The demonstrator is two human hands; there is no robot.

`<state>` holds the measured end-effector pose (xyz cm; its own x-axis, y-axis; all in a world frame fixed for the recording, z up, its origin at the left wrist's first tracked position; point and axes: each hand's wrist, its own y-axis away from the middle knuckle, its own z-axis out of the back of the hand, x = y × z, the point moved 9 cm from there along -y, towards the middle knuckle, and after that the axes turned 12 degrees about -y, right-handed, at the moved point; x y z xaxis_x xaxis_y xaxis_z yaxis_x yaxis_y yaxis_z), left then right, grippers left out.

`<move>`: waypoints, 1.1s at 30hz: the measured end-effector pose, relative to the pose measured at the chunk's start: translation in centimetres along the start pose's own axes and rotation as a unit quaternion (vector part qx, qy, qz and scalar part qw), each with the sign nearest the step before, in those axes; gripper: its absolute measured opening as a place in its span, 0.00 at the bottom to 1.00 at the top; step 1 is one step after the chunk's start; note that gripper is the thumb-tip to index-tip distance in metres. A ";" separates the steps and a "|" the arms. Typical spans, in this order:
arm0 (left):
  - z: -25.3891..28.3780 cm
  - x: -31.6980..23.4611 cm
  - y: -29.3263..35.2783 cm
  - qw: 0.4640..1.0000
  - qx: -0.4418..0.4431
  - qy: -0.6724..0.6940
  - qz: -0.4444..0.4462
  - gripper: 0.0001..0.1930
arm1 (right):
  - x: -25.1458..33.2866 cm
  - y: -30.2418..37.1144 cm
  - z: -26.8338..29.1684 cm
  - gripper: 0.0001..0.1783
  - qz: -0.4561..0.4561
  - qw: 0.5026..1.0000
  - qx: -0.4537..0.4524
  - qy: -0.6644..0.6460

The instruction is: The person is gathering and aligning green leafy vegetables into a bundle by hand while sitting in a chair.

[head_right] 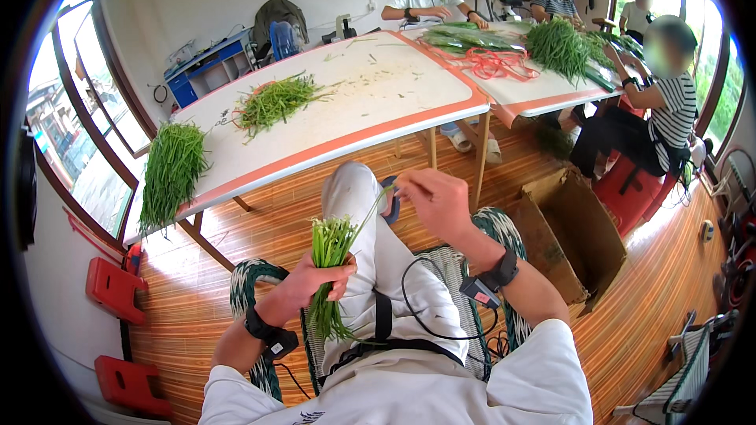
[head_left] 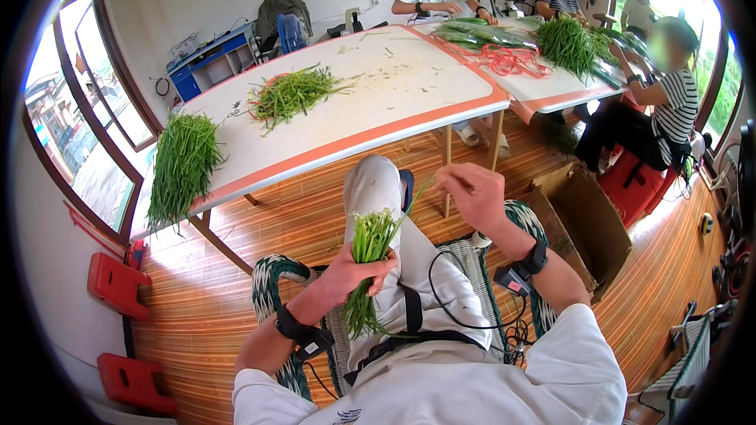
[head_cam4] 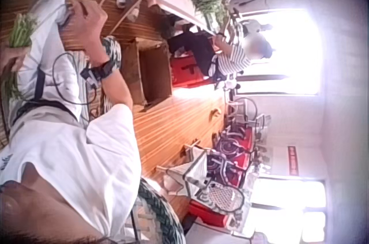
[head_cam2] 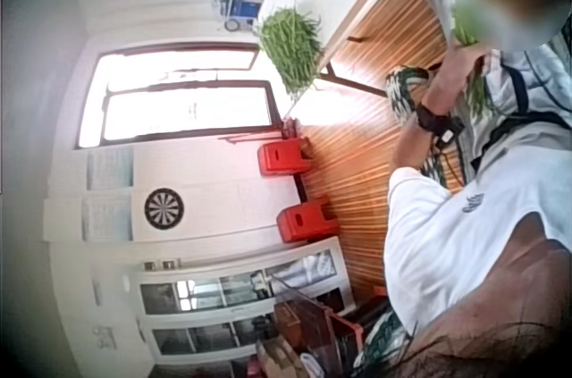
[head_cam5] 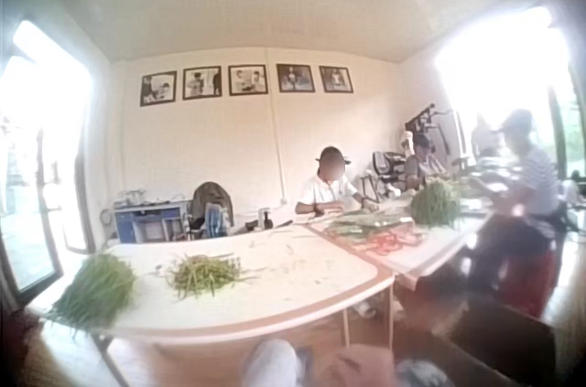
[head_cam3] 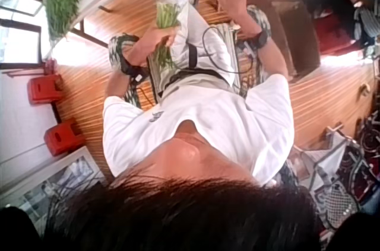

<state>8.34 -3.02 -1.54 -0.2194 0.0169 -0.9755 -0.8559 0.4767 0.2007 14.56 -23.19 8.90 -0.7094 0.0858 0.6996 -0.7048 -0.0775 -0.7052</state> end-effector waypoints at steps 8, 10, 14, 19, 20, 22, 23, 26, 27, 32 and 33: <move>10.3 2.5 -2.4 0.967 -0.228 0.114 0.020 0.09 | -1.9 -0.1 0.7 0.04 -0.092 0.996 -0.003 -0.019; 10.7 1.8 -2.4 0.969 -0.210 0.132 -0.006 0.10 | -0.5 0.9 -2.4 0.04 -0.123 0.976 0.150 -0.102; 7.6 0.4 -1.9 0.980 -0.104 0.166 -0.040 0.11 | 5.2 3.6 -6.2 0.05 -0.035 0.939 0.314 -0.137; 0.8 0.6 -0.6 0.986 0.036 0.160 -0.014 0.12 | 6.5 4.9 -7.6 0.06 0.107 0.938 0.321 -0.079; -0.3 0.3 0.0 0.988 0.047 0.149 -0.008 0.13 | 6.0 5.0 -7.4 0.05 0.116 0.942 0.311 -0.057; -1.8 -0.4 0.3 0.989 0.090 0.118 0.007 0.13 | 5.2 5.0 -7.2 0.05 0.138 0.946 0.294 -0.017; -1.7 -0.2 0.3 0.989 0.100 0.108 0.011 0.13 | 5.3 4.9 -7.0 0.06 0.156 0.942 0.298 -0.014; -2.0 -0.3 0.4 0.994 0.092 0.059 0.026 0.13 | 5.2 4.6 -6.6 0.06 0.169 0.940 0.295 0.019; -1.9 0.1 0.3 0.992 0.111 0.049 0.026 0.13 | 5.0 4.5 -6.5 0.06 0.168 0.943 0.287 0.017; -2.7 0.9 0.4 0.991 0.122 0.007 0.055 0.09 | 5.1 4.4 -6.5 0.07 0.182 0.946 0.267 0.005; -2.6 1.4 0.2 0.992 0.113 0.005 0.054 0.08 | 5.2 4.3 -6.3 0.08 0.185 0.952 0.245 0.009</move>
<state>6.65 -5.19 -2.61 -0.3091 0.0705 -0.9484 -0.7006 0.6575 0.2773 7.92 -16.80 8.76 -0.9125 -0.0205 0.4086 -0.3285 -0.5587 -0.7616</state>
